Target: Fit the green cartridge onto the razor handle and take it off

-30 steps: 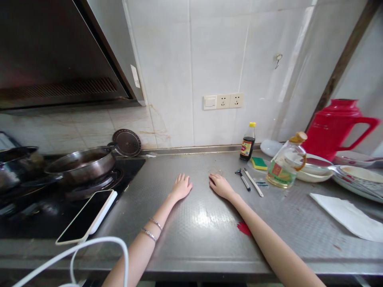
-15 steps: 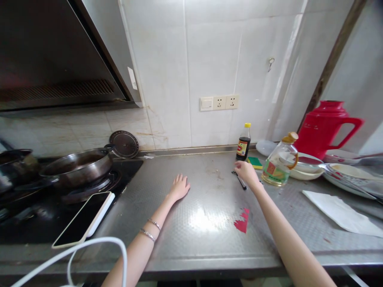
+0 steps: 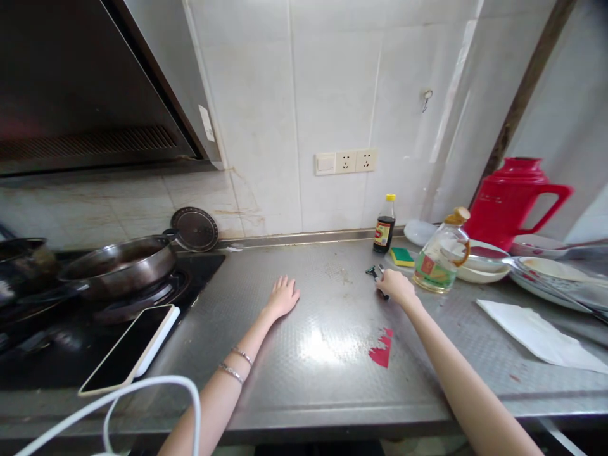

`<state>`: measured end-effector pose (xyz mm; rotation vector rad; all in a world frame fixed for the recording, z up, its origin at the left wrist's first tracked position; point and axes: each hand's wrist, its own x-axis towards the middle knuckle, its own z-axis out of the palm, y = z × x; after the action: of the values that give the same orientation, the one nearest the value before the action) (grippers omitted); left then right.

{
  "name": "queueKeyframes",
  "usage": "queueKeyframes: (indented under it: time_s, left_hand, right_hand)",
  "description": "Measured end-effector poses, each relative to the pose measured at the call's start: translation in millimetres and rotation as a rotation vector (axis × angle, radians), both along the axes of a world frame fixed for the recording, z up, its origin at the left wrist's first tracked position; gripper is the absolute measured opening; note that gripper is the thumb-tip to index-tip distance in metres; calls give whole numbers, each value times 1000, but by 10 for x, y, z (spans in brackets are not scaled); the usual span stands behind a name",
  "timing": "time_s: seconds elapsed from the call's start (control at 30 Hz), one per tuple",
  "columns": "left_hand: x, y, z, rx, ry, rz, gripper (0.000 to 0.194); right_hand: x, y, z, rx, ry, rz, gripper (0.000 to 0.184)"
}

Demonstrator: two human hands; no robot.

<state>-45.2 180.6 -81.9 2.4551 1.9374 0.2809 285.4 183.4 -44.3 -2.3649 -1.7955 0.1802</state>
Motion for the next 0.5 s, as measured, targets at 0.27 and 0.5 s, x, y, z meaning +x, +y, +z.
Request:
queueKeyframes:
  time_s: [0.27, 0.5]
  left_hand:
    - [-9, -11, 4, 9, -47, -8, 49]
    - [114, -22, 256, 146, -456, -69, 24]
  right_hand:
    - [63, 27, -70, 79, 22, 32, 26]
    - [-93, 9, -17, 339, 212, 92, 26]
